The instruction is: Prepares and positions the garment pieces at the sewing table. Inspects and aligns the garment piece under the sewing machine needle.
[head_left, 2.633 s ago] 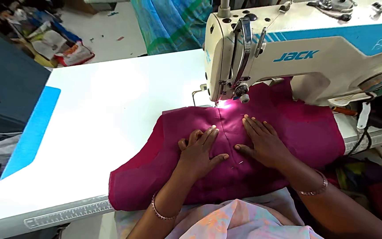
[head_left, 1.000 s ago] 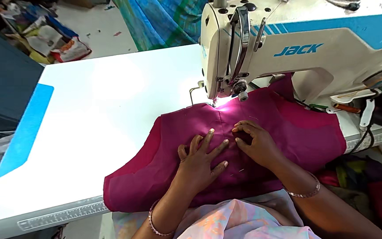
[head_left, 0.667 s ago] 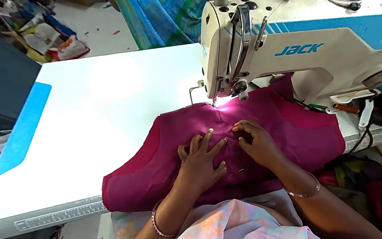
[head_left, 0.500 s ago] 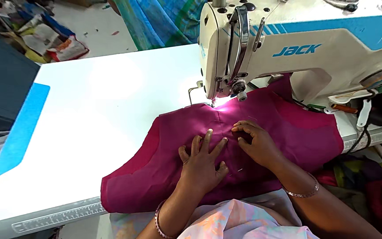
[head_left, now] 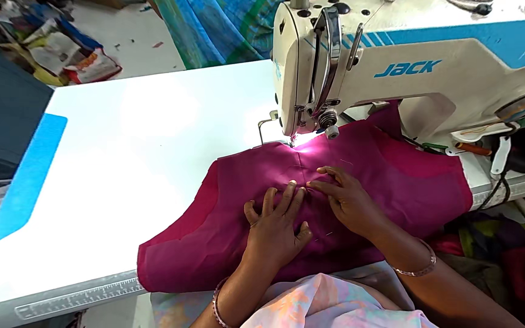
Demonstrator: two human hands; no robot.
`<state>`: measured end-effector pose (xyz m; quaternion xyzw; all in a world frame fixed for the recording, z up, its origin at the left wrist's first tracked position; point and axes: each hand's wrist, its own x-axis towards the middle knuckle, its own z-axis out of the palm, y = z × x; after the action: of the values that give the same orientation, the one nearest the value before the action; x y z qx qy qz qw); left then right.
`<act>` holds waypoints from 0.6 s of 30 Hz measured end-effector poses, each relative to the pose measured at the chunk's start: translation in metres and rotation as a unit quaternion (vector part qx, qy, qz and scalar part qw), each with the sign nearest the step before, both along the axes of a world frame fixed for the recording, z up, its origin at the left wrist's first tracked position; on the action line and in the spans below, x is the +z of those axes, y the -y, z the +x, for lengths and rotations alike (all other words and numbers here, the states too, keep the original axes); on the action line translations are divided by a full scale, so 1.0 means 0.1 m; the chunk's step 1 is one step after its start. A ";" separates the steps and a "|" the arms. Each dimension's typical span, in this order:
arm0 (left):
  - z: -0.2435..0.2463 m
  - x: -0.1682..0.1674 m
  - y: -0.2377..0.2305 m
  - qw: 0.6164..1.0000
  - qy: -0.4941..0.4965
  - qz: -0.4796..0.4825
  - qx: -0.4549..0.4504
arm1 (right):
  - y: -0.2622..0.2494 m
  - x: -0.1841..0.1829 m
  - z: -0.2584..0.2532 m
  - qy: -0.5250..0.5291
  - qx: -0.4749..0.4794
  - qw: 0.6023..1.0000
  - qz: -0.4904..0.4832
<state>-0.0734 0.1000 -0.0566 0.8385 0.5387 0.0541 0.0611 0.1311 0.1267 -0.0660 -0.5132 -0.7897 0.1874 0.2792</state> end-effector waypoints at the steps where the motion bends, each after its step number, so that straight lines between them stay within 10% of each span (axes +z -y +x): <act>1: 0.00 0.00 0.00 1.000 -0.002 0.001 0.001 | 0.01 -0.01 -0.01 0.008 -0.001 1.000 0.005; 18: 0.03 0.05 -0.03 1.000 0.014 -0.018 0.002 | 0.02 0.14 -0.06 -0.007 -0.137 0.990 -0.044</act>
<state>-0.0706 0.1029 -0.0515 0.8355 0.5401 0.0568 0.0835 0.1251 0.1248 -0.0522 -0.6271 -0.7008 0.1854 0.2850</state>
